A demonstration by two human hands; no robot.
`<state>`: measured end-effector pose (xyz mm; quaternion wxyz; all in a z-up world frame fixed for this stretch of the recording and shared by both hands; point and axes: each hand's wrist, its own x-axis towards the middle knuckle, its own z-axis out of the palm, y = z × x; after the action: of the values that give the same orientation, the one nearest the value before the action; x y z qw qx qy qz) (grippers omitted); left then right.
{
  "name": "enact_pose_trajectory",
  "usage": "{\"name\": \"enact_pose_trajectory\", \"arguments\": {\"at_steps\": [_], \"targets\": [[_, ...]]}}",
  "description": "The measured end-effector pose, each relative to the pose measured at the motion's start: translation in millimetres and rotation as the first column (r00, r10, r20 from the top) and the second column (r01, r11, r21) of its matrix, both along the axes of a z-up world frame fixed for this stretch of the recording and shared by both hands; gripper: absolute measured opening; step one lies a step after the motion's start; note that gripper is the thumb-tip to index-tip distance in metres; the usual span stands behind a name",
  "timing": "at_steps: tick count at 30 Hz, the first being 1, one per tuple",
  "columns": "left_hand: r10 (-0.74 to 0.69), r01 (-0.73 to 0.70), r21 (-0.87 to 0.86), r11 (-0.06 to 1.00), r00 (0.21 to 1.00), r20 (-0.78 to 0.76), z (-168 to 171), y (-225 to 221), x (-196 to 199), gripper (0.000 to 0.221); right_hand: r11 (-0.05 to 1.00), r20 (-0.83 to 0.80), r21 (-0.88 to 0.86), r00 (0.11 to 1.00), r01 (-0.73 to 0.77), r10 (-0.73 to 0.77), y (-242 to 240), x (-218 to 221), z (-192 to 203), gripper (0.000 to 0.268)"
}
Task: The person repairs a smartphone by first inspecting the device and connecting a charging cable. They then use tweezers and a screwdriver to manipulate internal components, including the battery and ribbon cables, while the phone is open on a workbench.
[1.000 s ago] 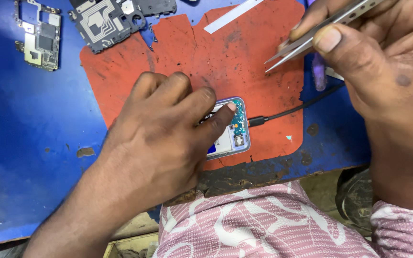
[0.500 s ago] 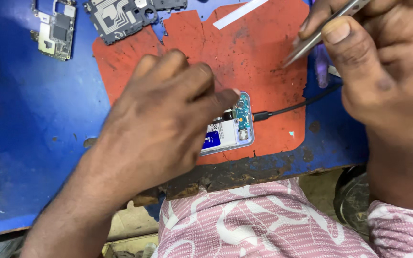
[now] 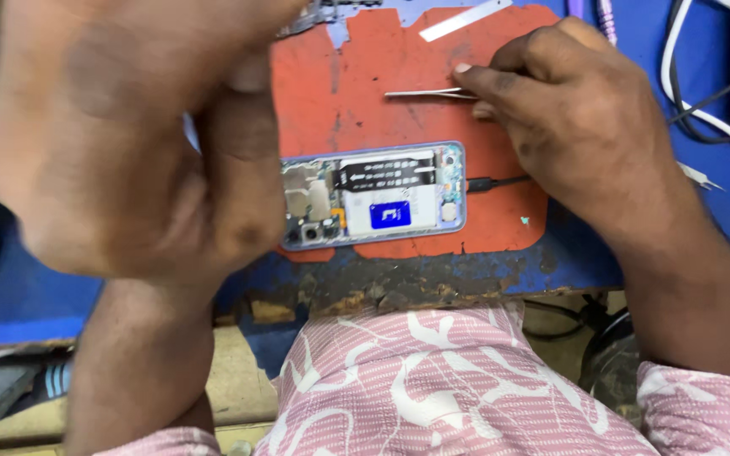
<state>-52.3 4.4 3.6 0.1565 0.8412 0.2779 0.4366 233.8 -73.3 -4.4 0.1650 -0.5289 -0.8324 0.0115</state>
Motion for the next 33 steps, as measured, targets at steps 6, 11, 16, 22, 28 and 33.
{"name": "enact_pose_trajectory", "arguments": {"at_steps": [6, 11, 16, 22, 28, 33], "targets": [[-0.007, 0.007, -0.047, 0.999, 1.000, 0.017, 11, -18, -19, 0.027, 1.000, -0.106, 0.019, 0.994, -0.012, 0.014, -2, -1, 8, 0.033], [-0.188, 0.121, -0.276, 0.954, 0.954, -0.234, -5, -37, -20, 0.045, 0.991, -0.154, 0.125, 0.985, -0.056, 0.075, -6, -6, 16, 0.020], [-0.233, 0.134, -0.274, 0.952, 0.900, -0.369, -23, -47, -24, 0.070, 0.957, -0.133, 0.030, 0.948, -0.287, 0.288, -12, -35, 25, 0.030], [-0.184, 0.185, -0.048, 0.982, 0.842, -0.507, -36, -43, -24, 0.069, 0.942, -0.112, -0.034, 0.937, -0.335, 0.330, -25, -63, 15, 0.044], [-0.201, 0.147, -0.180, 0.973, 0.920, -0.336, -28, -38, -19, 0.061, 0.965, -0.006, 0.150, 0.976, -0.216, 0.219, -36, -58, 6, 0.035], [-0.035, 0.190, -0.830, 0.525, 0.979, 0.203, -16, -45, -10, 0.047, 0.998, -0.537, -0.059, 0.843, -0.015, -0.019, -38, -61, 7, 0.040]]}}
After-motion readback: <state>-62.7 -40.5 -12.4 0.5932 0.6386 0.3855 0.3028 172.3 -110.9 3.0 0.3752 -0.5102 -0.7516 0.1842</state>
